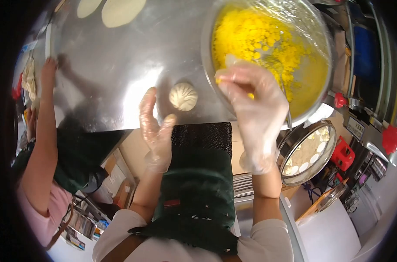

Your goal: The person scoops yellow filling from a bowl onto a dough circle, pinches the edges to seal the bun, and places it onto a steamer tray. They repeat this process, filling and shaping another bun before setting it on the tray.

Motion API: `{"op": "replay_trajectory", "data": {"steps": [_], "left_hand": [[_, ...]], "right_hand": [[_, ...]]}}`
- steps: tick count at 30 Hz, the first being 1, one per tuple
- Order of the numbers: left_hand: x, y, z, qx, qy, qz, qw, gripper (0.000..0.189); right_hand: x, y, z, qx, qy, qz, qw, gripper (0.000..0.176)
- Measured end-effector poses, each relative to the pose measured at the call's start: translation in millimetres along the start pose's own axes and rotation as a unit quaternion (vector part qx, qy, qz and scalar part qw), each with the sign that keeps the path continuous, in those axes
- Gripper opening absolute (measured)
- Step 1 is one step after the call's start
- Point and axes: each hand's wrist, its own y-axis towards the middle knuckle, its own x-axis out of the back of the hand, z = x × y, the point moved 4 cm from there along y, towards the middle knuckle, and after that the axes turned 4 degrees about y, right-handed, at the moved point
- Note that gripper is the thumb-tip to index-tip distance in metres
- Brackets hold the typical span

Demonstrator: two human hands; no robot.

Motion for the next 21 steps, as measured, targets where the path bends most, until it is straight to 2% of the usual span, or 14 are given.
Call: {"op": "replay_trajectory", "data": {"steps": [2,5,8,9,13,19,21], "left_hand": [[-1,4,-6,-0.072,0.082,0.038,0.993,0.049],[-1,4,-6,-0.09,0.089,0.032,0.991,0.041],[2,3,3,-0.08,0.063,0.004,0.995,0.04],[3,2,5,-0.068,0.061,-0.003,0.996,0.038],[4,-1,9,-0.058,0.039,-0.014,0.997,0.038],[1,2,-1,-0.077,0.1,0.013,0.992,0.046],[-4,3,-1,-0.093,0.109,0.012,0.99,0.049]], "right_hand": [[-15,-20,8,0.09,-0.031,0.023,0.995,0.02],[-21,-27,-8,0.131,-0.001,-0.028,0.991,0.019],[-8,-7,-5,0.173,-0.242,-0.077,0.952,0.019],[-7,-1,-15,0.065,-0.288,-0.067,0.953,0.02],[8,8,-21,-0.04,-0.044,-0.084,0.995,0.023],[9,11,-18,-0.095,0.047,-0.064,0.992,0.021],[2,-1,-6,-0.067,0.064,-0.074,0.993,0.023]]}}
